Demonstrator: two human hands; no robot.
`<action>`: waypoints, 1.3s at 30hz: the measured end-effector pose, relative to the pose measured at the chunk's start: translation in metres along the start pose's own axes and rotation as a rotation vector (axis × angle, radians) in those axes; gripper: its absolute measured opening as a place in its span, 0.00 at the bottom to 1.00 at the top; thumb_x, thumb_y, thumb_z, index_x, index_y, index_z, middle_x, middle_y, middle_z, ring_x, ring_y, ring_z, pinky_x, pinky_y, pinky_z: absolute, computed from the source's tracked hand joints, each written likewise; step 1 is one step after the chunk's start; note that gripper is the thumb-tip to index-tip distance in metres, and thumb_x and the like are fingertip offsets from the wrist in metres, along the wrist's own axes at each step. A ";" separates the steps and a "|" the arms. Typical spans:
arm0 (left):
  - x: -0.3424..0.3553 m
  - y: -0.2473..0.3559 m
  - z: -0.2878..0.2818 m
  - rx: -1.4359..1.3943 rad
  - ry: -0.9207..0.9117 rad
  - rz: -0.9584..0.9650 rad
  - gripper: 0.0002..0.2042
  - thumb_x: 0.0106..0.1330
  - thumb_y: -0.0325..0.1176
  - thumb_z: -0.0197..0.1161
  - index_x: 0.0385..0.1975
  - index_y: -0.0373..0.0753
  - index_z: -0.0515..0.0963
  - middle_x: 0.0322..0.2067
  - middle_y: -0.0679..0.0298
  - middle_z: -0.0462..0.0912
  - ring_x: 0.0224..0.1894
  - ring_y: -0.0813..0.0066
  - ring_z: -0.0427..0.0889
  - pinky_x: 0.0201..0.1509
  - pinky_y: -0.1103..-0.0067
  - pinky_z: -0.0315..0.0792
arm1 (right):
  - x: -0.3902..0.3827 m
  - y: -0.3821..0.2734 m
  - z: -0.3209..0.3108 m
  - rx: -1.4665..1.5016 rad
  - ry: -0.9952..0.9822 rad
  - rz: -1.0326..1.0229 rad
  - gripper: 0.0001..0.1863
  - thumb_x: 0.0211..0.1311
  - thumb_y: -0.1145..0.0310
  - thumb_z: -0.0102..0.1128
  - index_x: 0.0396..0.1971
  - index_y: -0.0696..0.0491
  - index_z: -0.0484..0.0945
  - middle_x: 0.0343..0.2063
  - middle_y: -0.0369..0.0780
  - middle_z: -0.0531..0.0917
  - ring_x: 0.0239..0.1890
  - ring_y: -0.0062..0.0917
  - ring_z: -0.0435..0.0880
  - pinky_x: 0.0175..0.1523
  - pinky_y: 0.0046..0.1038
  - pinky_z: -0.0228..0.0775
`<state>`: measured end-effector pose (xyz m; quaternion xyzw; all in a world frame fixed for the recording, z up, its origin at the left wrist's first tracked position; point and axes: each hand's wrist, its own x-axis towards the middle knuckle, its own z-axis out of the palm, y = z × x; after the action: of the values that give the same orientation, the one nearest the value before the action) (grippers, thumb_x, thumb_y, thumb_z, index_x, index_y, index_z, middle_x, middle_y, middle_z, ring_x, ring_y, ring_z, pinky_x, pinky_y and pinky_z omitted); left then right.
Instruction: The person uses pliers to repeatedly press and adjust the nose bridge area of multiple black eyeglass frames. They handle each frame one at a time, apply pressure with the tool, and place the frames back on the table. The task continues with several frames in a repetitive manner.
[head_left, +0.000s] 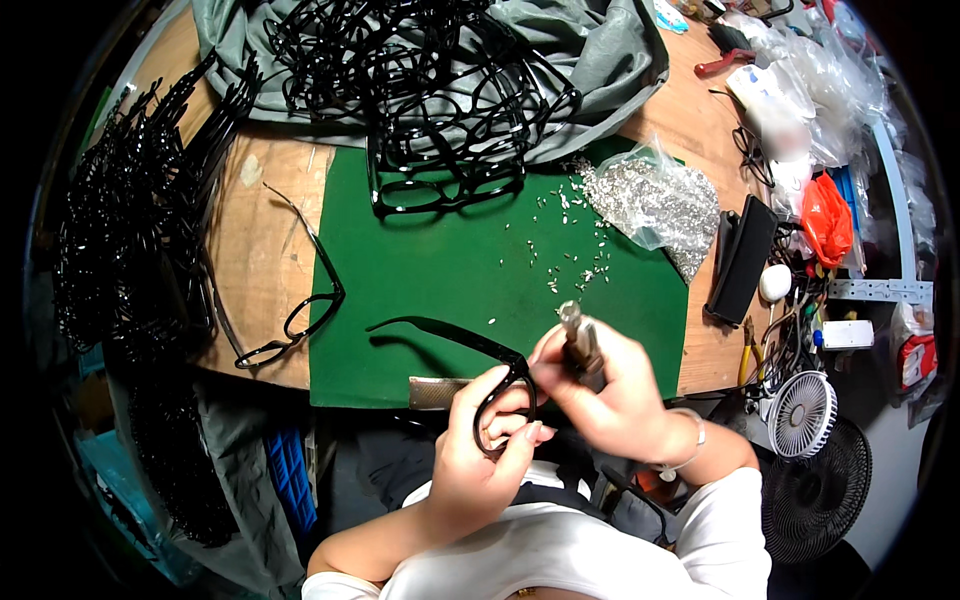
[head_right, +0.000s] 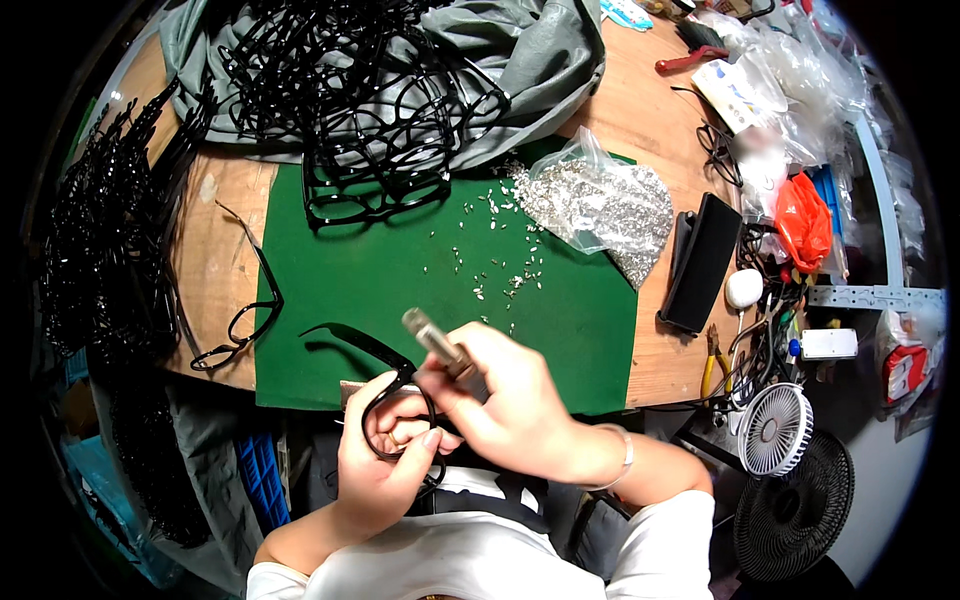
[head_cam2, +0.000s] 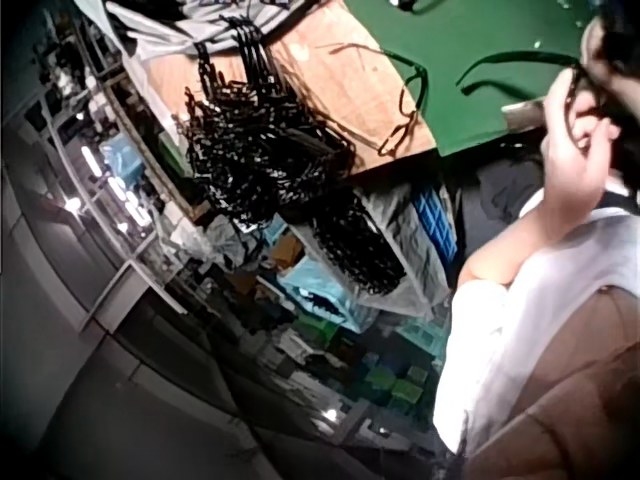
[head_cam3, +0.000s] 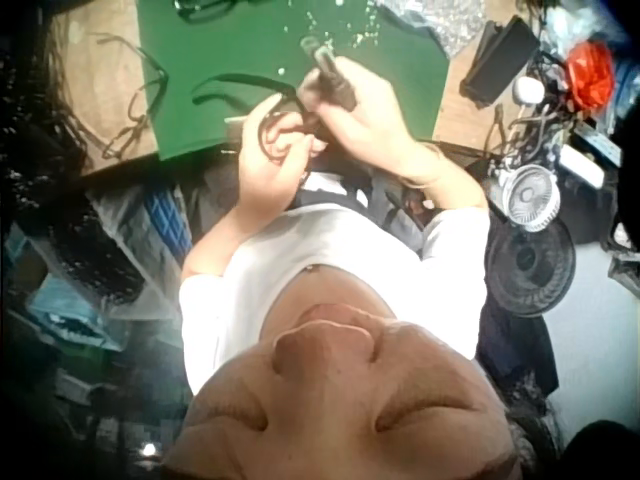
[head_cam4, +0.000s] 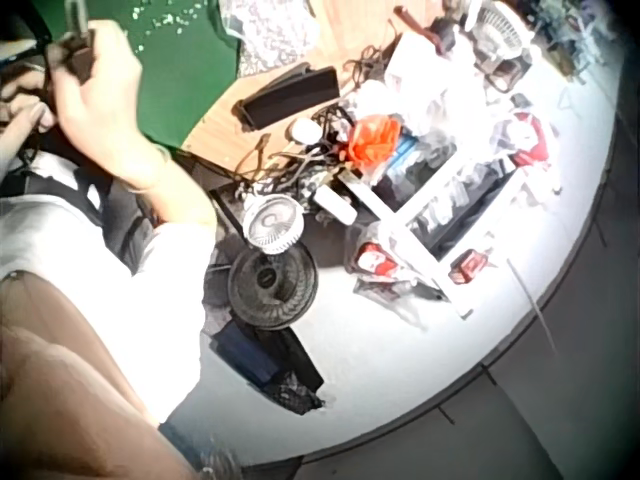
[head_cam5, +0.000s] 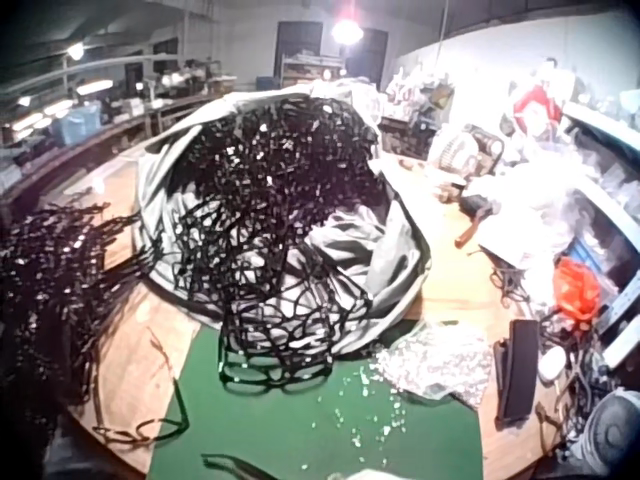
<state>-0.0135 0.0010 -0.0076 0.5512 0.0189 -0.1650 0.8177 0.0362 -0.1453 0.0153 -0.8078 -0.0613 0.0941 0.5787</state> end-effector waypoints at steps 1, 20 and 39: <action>0.000 -0.004 0.003 -0.003 0.005 0.041 0.24 0.56 0.15 0.51 0.53 0.30 0.53 0.39 0.53 0.72 0.35 0.75 0.77 0.41 0.81 0.73 | -0.002 -0.001 0.007 0.059 0.040 -0.011 0.06 0.47 0.79 0.56 0.27 0.58 0.70 0.22 0.40 0.73 0.22 0.23 0.74 0.28 0.22 0.66; -0.001 0.043 -0.016 -0.311 -0.236 -0.324 0.25 0.58 0.18 0.48 0.55 0.36 0.49 0.42 0.52 0.69 0.33 0.74 0.77 0.38 0.80 0.72 | 0.005 -0.012 0.005 0.918 -0.273 0.628 0.11 0.56 0.60 0.55 0.28 0.51 0.67 0.17 0.31 0.71 0.14 0.08 0.65 0.14 0.10 0.49; -0.014 0.052 -0.035 -0.218 -0.318 -0.441 0.20 0.59 0.19 0.49 0.52 0.28 0.56 0.42 0.56 0.72 0.34 0.77 0.77 0.35 0.86 0.68 | 0.004 -0.033 -0.033 -0.154 -0.831 0.264 0.17 0.59 0.60 0.48 0.35 0.61 0.69 0.22 0.48 0.76 0.25 0.38 0.77 0.31 0.33 0.68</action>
<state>-0.0063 0.0541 0.0286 0.4099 0.0274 -0.4202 0.8091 0.0482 -0.1641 0.0562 -0.7429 -0.1920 0.4792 0.4262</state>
